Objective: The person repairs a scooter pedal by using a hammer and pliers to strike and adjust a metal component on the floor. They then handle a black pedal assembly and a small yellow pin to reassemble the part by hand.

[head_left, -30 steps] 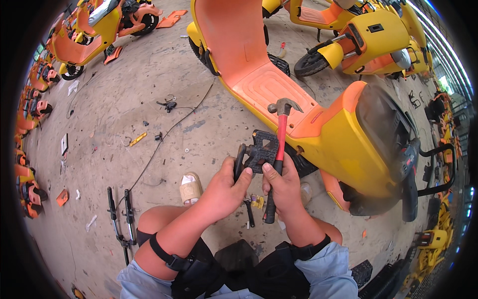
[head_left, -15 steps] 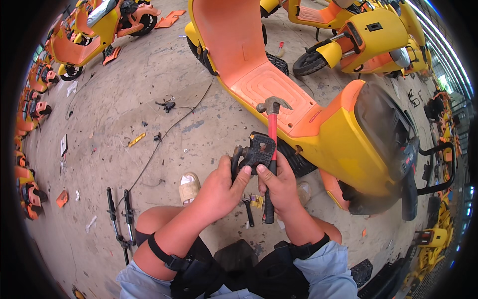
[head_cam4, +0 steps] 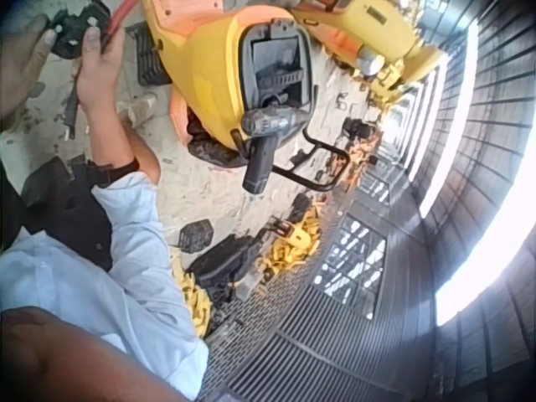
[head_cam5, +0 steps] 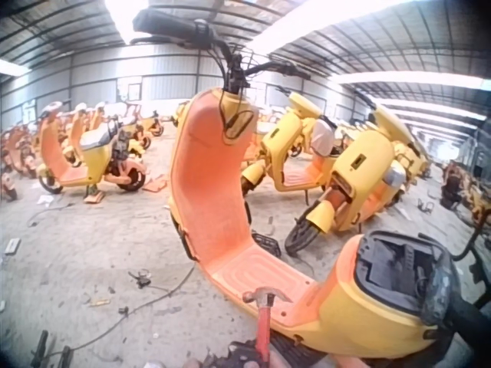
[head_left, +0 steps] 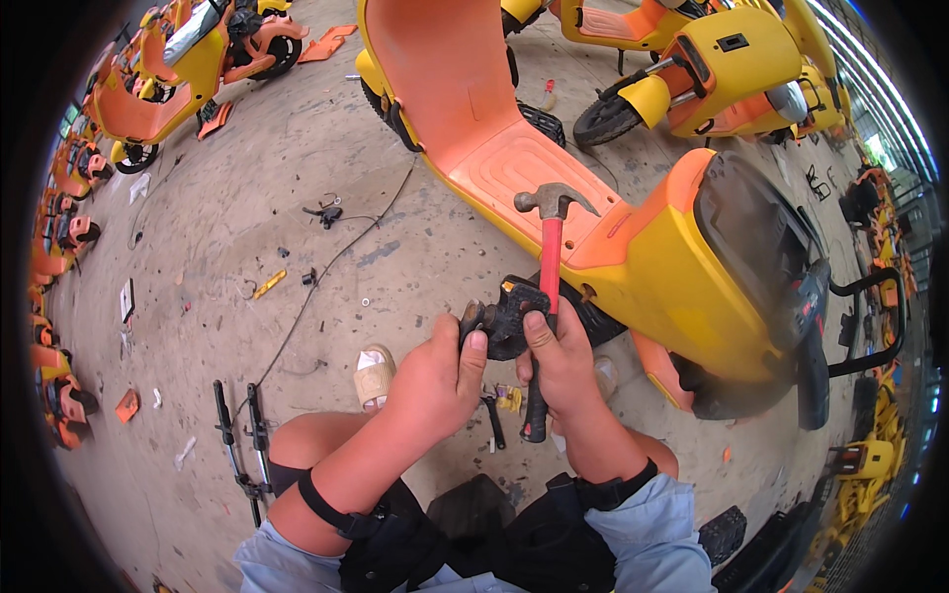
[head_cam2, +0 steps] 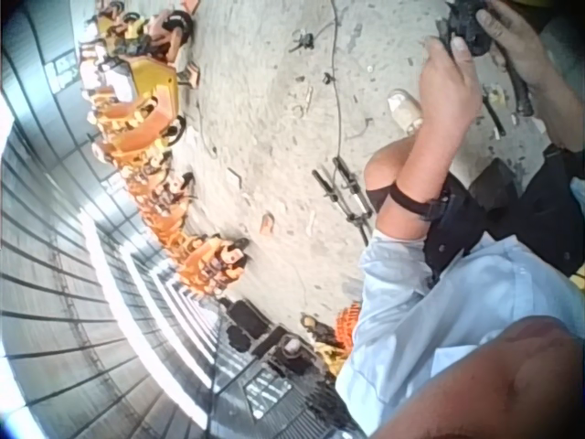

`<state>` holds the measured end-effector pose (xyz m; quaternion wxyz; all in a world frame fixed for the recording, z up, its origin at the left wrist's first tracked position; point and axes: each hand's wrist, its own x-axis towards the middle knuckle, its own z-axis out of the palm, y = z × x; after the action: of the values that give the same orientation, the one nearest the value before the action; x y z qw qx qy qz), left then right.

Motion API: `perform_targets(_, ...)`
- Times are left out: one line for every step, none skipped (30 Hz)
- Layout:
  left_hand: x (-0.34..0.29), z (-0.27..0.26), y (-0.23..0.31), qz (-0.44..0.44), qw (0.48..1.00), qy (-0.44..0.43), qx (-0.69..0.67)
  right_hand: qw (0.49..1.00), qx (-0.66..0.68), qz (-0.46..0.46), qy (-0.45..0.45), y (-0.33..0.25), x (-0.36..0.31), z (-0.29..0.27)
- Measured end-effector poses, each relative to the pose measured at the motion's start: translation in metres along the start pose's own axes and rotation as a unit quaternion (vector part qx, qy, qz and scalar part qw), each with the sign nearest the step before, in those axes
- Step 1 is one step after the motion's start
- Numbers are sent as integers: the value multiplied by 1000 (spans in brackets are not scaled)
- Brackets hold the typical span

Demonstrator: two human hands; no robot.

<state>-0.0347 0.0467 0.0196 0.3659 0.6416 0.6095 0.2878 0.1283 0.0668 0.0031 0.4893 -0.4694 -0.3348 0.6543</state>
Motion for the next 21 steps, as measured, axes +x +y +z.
perform_targets(-1, 2, 1, 10, 1000, 2, 16, 1000, -11, 5, 3, -3, -2, -2)
perform_targets(-1, 2, 2, 12, 1000, 1, 16, 1000, -22, 10, 6, -5, -3, -4)
perform_targets(-1, 1, 3, 28, 999, -2, 33, 1000, -22, 9, 7, -6, -3, -6)
perform_targets(-2, 0, 3, 44, 998, -5, 52, 1000, -22, 13, -1, -7, -4, -7)
perform_targets(-2, 0, 3, 45, 998, -6, 52, 1000, -22, 16, -10, -8, -4, -8)
perform_targets(-3, 1, 3, 43, 998, -10, 55, 1000, -21, 15, -9, -9, -4, -9)
perform_targets(-3, 2, 2, 40, 997, -15, 58, 999, -20, 34, -17, -10, -4, -11)
perform_targets(-4, 3, 1, 40, 997, -15, 59, 998, -19, 54, -26, -10, -4, -12)
perform_targets(-4, 3, 1, 29, 998, -22, 54, 998, -18, 54, -26, -8, -4, -11)
perform_targets(-4, 5, 1, 19, 998, -30, 48, 999, -25, 38, -10, -5, -5, -10)
perform_targets(-3, 6, 1, 20, 998, -31, 48, 999, -34, 22, 6, -2, -6, -9)
perform_targets(-3, 7, 1, 17, 999, -32, 37, 999, -34, 21, 8, 1, -7, -9)
perform_targets(-3, 7, 1, 12, 999, -31, 29, 998, -52, -21, 16, 5, -8, -7)
perform_targets(-3, 6, 2, 12, 999, -31, 30, 995, -70, -64, 24, 7, -8, -5)
perform_targets(-4, 5, 4, 9, 999, -32, 28, 995, -68, -64, 23, 8, -9, -4)
perform_targets(-4, 5, 6, 6, 999, -33, 25, 995, -64, -76, 25, 7, -9, -4)
perform_targets(-5, 5, 7, 6, 999, -32, 24, 994, -60, -88, 27, 6, -10, -3)
perform_targets(-5, 5, 7, 5, 999, -34, 30, 994, -61, -88, 26, 4, -9, -5)
perform_targets(-6, 6, 8, 4, 999, -38, 34, 997, -50, -54, 10, 1, -8, -8)
perform_targets(-6, 6, 8, 4, 999, -37, 33, 999, -39, -20, -5, -1, -7, -10)
perform_targets(-6, 6, 8, 2, 998, -39, 40, 999, -40, -20, -5, -1, -7, -10)
